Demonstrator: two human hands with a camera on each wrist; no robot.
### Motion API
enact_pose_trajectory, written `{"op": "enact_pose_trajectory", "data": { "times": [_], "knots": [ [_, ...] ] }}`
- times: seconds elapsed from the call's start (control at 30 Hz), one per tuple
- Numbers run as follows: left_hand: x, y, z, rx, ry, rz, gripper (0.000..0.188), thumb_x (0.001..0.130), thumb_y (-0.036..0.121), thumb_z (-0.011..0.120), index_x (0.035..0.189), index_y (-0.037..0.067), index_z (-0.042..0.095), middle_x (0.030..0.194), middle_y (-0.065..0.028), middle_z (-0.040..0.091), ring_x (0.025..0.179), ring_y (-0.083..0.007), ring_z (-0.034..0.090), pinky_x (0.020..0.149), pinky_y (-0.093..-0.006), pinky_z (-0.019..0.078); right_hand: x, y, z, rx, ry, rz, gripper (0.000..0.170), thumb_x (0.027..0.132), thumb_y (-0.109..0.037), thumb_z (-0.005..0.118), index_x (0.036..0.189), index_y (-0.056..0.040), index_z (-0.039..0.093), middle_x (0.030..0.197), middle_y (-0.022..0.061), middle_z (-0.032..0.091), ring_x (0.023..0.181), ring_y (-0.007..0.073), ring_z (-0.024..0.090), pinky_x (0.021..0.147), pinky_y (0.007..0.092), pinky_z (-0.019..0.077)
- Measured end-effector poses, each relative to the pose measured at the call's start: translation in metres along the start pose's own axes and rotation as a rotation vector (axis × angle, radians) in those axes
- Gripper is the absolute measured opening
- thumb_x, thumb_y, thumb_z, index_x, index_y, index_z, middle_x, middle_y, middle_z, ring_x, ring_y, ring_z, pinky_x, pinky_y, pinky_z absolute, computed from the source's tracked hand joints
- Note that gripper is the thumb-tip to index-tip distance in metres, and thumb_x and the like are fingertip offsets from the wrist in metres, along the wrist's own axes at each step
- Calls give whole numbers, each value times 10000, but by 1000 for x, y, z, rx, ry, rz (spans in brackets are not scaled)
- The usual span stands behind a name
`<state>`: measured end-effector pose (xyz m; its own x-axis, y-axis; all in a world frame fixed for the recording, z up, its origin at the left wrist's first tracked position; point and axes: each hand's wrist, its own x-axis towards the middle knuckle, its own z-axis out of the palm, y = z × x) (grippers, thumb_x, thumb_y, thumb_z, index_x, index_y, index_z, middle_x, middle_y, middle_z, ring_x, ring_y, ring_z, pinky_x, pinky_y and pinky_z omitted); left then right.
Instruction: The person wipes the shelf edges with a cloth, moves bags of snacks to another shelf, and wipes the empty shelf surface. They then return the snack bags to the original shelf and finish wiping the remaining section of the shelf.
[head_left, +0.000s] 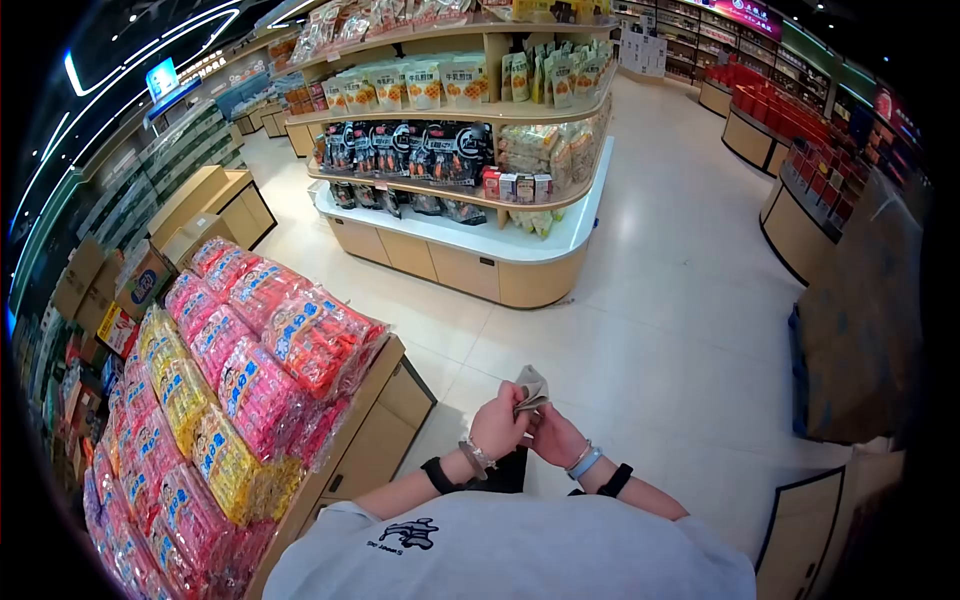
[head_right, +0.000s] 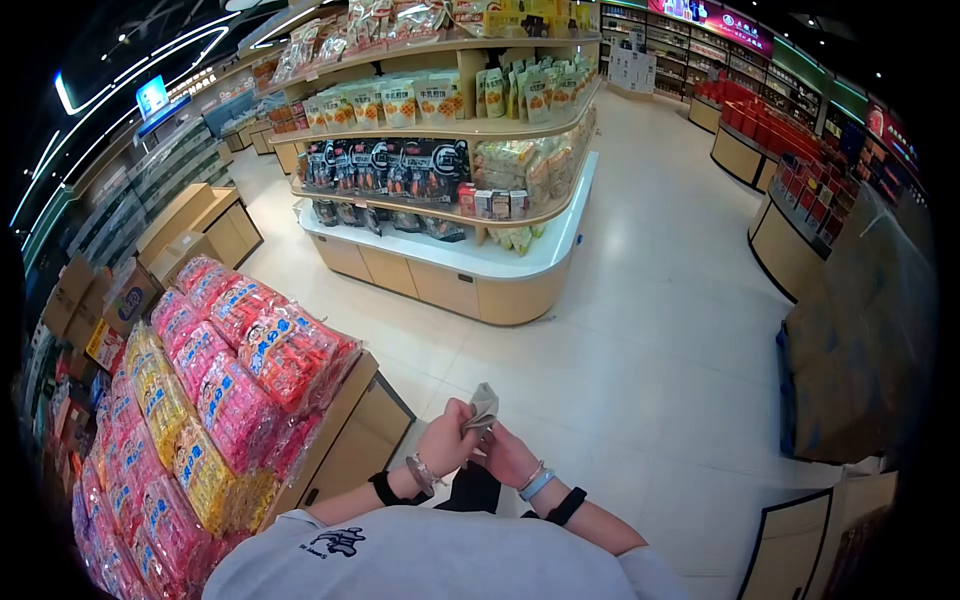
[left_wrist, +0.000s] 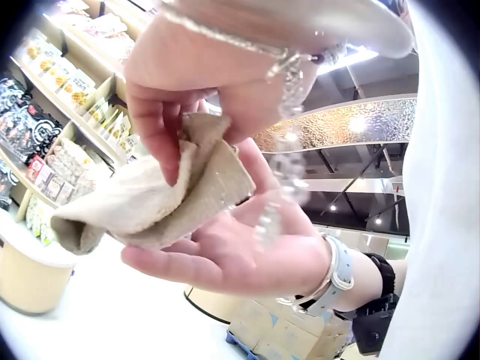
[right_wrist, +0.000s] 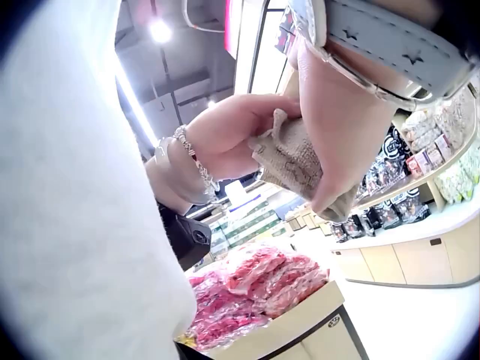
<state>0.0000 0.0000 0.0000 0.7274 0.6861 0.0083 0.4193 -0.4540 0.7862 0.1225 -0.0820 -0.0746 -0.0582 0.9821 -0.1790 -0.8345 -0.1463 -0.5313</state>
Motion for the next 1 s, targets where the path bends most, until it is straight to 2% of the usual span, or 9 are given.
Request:
{"op": "enact_pose_trajectory", "data": {
  "times": [0.07,0.1,0.17,0.2,0.3,0.43,0.6,0.77,1.0],
  "knots": [
    [-9,3,0,89,-88,125,347,799,141,557,1069,66,352,915,-212,603,788,-339,604,642,-413,473,-3,12,9,34,-19,-15,523,872,-408,507,1283,-115,370,1249,50,467,1133,189,454,964,360,356],
    [103,-18,28,-88,-151,193,402,800,146,560,1120,71,330,945,-208,603,824,-334,601,668,-403,474,60,-64,-67,51,74,29,399,899,-334,486,1213,-91,440,1171,42,530,1086,182,497,927,337,393],
    [151,-34,16,-251,-297,302,512,802,155,567,1223,80,286,1005,-201,603,894,-324,596,721,-383,476,108,-93,-103,166,-75,3,377,923,-351,427,1202,-100,461,1165,56,538,1063,197,522,916,369,416],
    [180,-39,3,-240,-462,200,649,810,170,570,1327,112,181,1095,-188,582,974,-302,579,800,-365,466,132,-117,-98,176,56,-72,357,922,-331,435,1192,-100,467,1155,57,544,1047,199,533,899,369,428],
    [252,-38,-24,-246,-612,207,629,818,166,564,1330,111,203,1104,-178,576,968,-284,585,812,-354,466,173,-188,-96,111,400,-272,311,916,-273,463,1171,-95,479,1129,61,560,1011,203,555,856,362,456],
    [346,-68,-36,-245,-686,149,412,851,169,524,1234,85,400,1051,-141,592,943,-242,591,818,-340,465,210,-253,-154,-164,732,-521,307,886,-165,517,1173,-68,467,1119,80,555,1010,211,554,820,343,474],
    [437,-101,-41,-219,-731,77,339,863,184,509,1179,72,460,1009,-126,603,944,-227,586,812,-331,462,241,-306,-214,-321,1062,-774,296,857,-91,540,1140,-30,481,1066,82,555,962,203,552,810,322,469],
    [524,-125,-46,-193,-602,-29,337,867,201,510,1169,55,477,1010,-118,602,944,-219,585,814,-329,463,300,-388,-299,-90,1038,-700,305,849,-50,506,1148,-4,472,1100,93,544,994,222,544,838,346,460],
    [647,-112,-86,-87,-375,-10,351,844,168,535,1172,54,482,1039,-118,595,958,-224,580,800,-333,473,460,-540,-273,-473,1114,-875,391,864,-42,485,1237,34,396,1165,126,504,1026,223,514,854,298,429]
  ]
}}
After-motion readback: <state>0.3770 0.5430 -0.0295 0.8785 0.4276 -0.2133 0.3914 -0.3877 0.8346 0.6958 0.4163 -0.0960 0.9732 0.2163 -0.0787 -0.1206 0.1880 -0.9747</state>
